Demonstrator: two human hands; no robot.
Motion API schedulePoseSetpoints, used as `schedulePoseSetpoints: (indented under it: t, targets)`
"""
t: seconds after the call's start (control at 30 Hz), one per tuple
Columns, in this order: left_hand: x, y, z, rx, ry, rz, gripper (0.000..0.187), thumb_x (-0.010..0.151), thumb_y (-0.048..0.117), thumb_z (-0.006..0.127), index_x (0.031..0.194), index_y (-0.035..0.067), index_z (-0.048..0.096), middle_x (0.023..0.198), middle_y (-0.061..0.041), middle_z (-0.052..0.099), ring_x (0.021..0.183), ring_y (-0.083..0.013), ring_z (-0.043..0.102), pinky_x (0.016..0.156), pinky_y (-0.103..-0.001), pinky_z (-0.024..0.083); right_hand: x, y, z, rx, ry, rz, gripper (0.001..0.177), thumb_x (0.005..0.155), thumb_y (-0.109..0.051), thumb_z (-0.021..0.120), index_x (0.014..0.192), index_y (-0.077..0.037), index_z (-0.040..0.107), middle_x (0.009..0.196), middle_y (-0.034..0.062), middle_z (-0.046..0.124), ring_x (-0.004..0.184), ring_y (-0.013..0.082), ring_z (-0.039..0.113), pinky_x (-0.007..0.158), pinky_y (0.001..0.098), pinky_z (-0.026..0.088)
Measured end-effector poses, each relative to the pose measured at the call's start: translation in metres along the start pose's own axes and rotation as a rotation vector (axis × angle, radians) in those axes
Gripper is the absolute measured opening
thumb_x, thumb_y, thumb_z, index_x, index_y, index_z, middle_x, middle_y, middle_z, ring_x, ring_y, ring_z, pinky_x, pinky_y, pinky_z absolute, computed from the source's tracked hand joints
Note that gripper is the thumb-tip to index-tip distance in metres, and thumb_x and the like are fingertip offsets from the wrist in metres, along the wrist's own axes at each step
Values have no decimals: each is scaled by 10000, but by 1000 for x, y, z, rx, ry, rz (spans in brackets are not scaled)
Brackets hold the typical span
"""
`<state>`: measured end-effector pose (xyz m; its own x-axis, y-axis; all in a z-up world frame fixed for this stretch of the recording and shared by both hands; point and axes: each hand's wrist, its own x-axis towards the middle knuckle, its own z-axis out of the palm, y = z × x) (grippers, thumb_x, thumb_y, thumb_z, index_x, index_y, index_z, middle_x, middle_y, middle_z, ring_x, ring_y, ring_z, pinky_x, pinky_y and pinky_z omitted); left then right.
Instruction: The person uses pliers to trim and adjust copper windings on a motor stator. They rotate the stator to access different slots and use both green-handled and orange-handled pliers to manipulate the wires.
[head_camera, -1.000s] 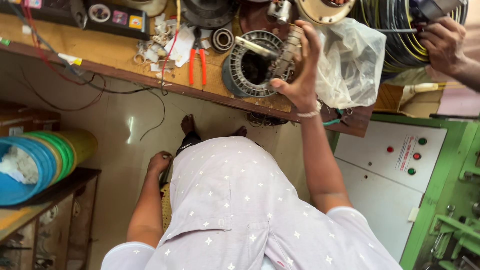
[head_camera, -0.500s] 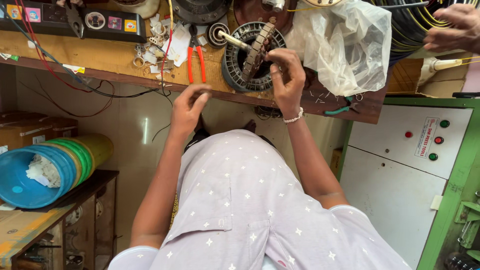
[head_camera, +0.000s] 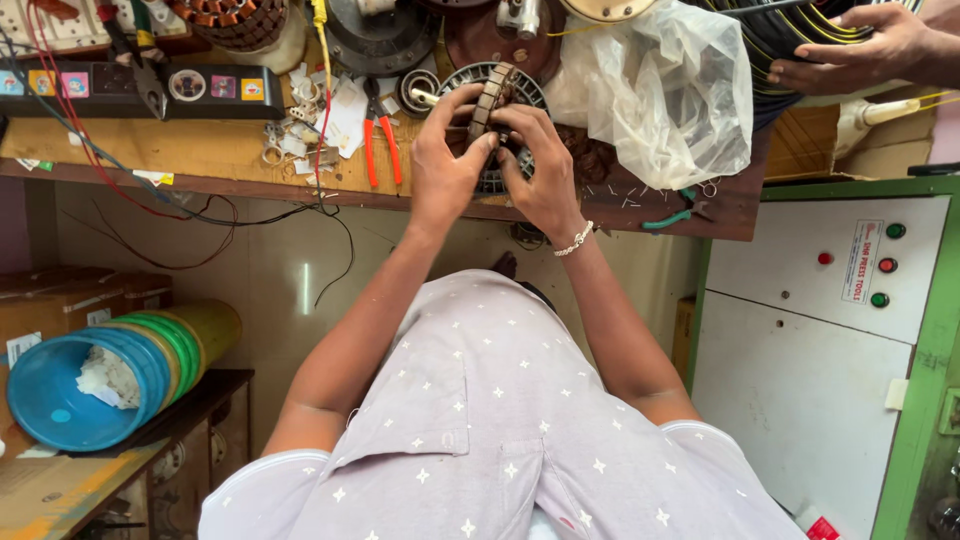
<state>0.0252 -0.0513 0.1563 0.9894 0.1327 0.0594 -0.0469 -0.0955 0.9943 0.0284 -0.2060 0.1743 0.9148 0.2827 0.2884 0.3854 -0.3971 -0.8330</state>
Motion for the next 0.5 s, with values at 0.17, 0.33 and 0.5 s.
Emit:
schedulePoseSetpoints:
  t: [0.17,0.33,0.5]
  targets:
    - [14,3,-22,-84,-199,-115,610,864,49,813,1412,126,557,1264,-100,717,1125,-175,727,991,-333,614,1,-8,1,203,-42,135,604,853,128,519,1413,-87,580,1409,117,538,1281,259,605,1026,358,580]
    - [15,-16,-31,-167,-254,-67,649,855,99,833,1428,110,527,1263,-90,673,1134,-170,688,993,-331,596,4,-11,-3,214,-137,172,579,922,98,532,1464,-105,542,1455,101,510,1306,241,590,1045,346,559]
    - [26,-39,-35,-491,-207,-239,342,994,187,736,1296,40,669,1147,-70,745,1011,-136,702,922,-306,603,4,-12,-2,105,-133,190,563,964,95,532,1478,-132,563,1458,72,561,1283,219,622,1025,339,562]
